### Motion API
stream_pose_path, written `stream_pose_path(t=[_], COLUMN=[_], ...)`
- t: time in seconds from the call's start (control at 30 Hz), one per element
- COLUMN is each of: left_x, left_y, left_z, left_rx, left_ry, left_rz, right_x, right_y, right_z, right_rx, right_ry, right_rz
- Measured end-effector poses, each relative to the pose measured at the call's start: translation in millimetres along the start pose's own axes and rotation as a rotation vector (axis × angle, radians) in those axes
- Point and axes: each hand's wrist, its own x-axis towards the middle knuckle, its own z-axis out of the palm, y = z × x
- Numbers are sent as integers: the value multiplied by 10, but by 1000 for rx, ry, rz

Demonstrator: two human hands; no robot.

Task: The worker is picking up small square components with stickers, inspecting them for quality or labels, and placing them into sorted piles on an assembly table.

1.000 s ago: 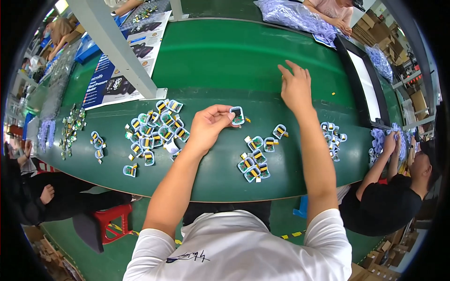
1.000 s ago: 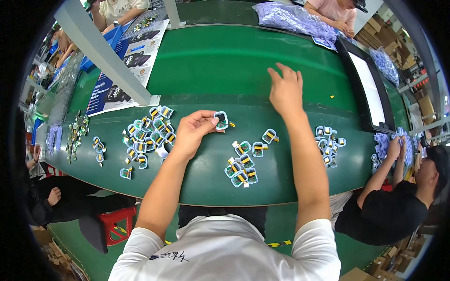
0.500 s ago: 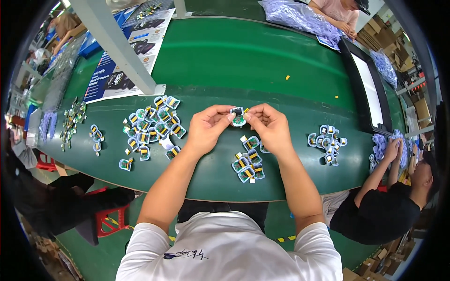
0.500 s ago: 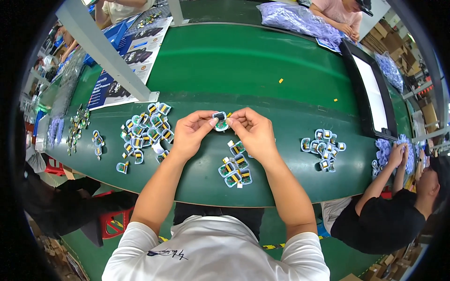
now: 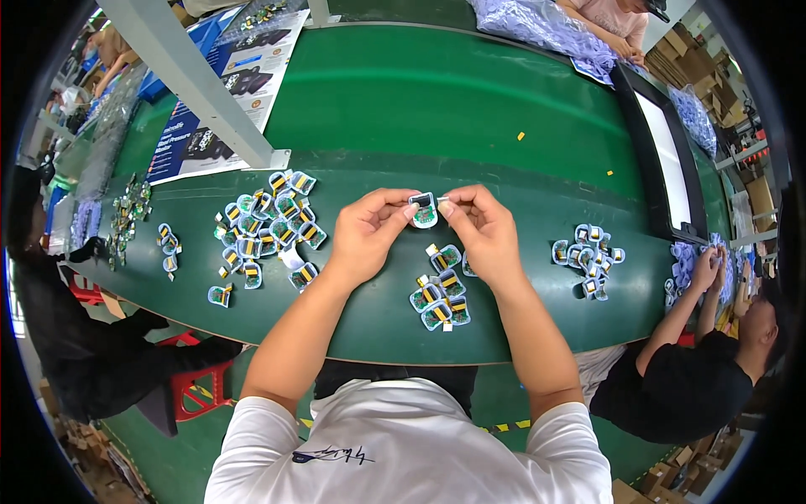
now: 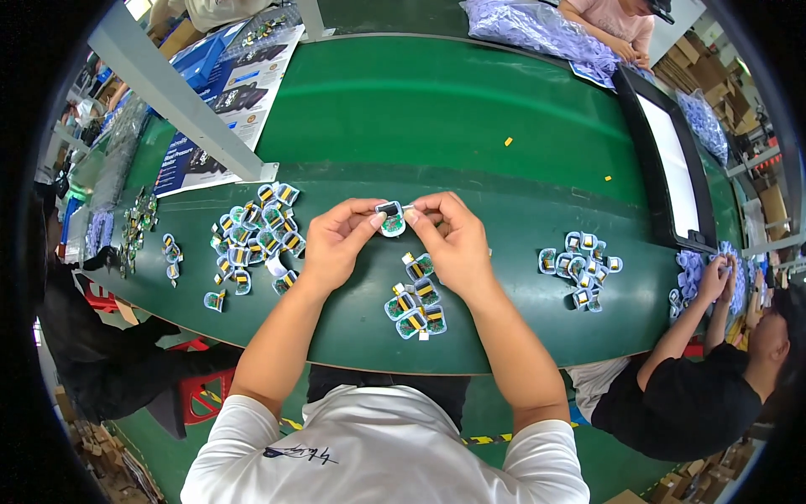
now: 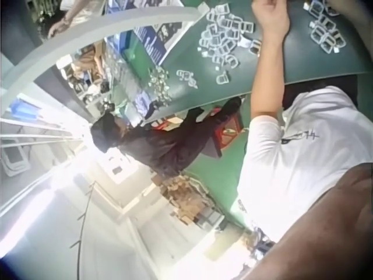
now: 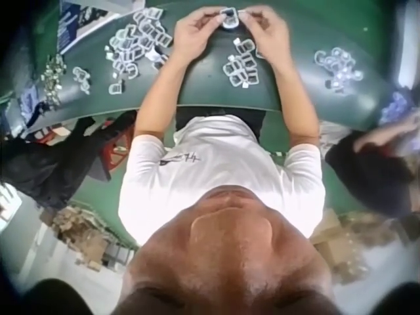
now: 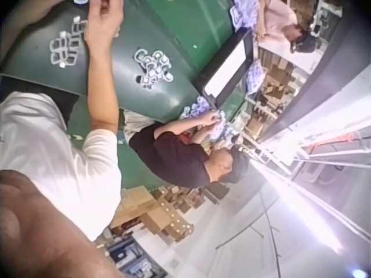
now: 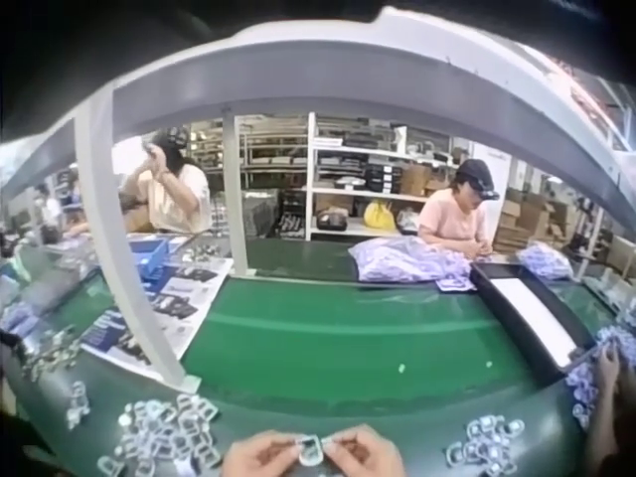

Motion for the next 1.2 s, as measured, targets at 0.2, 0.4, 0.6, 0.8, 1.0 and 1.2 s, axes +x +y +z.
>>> stream_pose_path(t=[0.2,0.4,0.6,0.8,1.0,1.2], left_x=[13,-1,-2,-17,-28,-30], left_y=[4,118,179,183,175,197], left_z=[-58,-47,-56,-42,-37,-16], left_rx=[-11,92,103,129,140,85], left_ry=[-5,-63,-85,-111,-129,-113], left_rz=[-86,-187,-243,-234,-215,-251], right_x=[-79,-67,-39,-29,-47,-50], right_y=[-154,-85,-40,-37,-78,-69], right_z=[49,18,6,9,30,22], right_rx=[-420,-420,-647,-794,-848,-851], right_ry=[-109,-194,-53,-24,35,71], right_rz=[-445,-301,-485,-655,-672,-655])
